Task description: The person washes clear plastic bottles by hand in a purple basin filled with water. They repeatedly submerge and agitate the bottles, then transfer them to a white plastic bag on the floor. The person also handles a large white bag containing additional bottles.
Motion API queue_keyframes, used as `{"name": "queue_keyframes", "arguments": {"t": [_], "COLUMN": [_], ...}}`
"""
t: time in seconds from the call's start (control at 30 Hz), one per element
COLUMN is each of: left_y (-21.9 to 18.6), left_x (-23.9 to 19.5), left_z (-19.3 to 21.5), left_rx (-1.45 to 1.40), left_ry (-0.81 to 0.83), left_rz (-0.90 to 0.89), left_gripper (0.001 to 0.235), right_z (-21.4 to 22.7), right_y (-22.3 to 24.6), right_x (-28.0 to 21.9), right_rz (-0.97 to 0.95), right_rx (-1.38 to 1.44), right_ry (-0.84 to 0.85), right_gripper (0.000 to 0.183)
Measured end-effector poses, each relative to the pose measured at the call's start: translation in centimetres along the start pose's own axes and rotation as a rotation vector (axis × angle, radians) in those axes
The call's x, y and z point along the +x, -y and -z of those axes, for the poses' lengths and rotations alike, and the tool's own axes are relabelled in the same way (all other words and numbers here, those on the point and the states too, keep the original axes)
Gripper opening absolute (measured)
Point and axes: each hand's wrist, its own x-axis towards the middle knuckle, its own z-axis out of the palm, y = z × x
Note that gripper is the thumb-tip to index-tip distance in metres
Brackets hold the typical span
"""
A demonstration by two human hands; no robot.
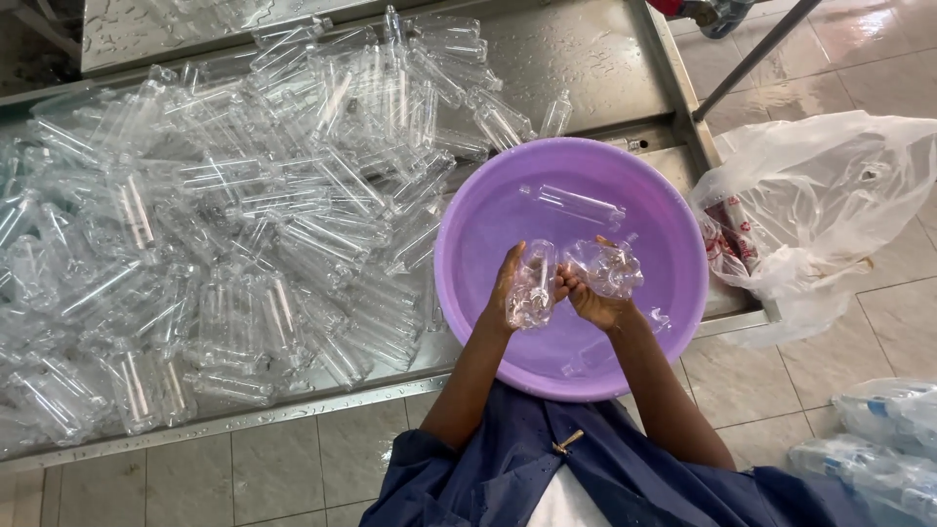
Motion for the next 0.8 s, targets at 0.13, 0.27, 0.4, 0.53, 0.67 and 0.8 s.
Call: {"name": "queue_keyframes", "arguments": {"t": [0.13, 0.27, 0.4, 0.53, 0.67, 0.8], "left_y": [0.1, 0.2, 0.4, 1.2, 2.2, 3.3], "left_x": [-0.4, -0.7, -0.7, -0.4, -0.8, -2.9], "left_z": [0.5, 0.2, 0.4, 1.2, 1.8, 3.2], "left_rx": [-0.005, -0.01, 0.015, -0.06, 0.042, 0.017], "left_ry": [0.022, 0.005, 0.012, 0.002, 0.034, 0.25], "left_rz": [0.0, -0.05, -0.092, -0.109, -0.149, -0.223], "left_gripper": [0.071, 0.074, 0.071, 0.067, 0.064, 0.063], "right_z": [-5.9, -2.0, 1.2, 0.4, -6.1, -14.6], "right_y": [-1.9, -0.1, 1.8, 1.0, 1.3, -0.6], "right_x": [-1.1, 0.5, 1.2, 1.7, 0.5, -4.6], "right_rz": [-0.027, -0.054, -0.069, -0.104, -0.003, 0.141], "right_rx": [-0.011, -0.041, -0.049, -0.079, -0.617, -1.515], "right_ry": [0.017, -0.009, -0.093, -0.136, -0.357, -0.62], "right_gripper": [0.038, 0.042, 0.047, 0.053, 0.077, 0.079]}}
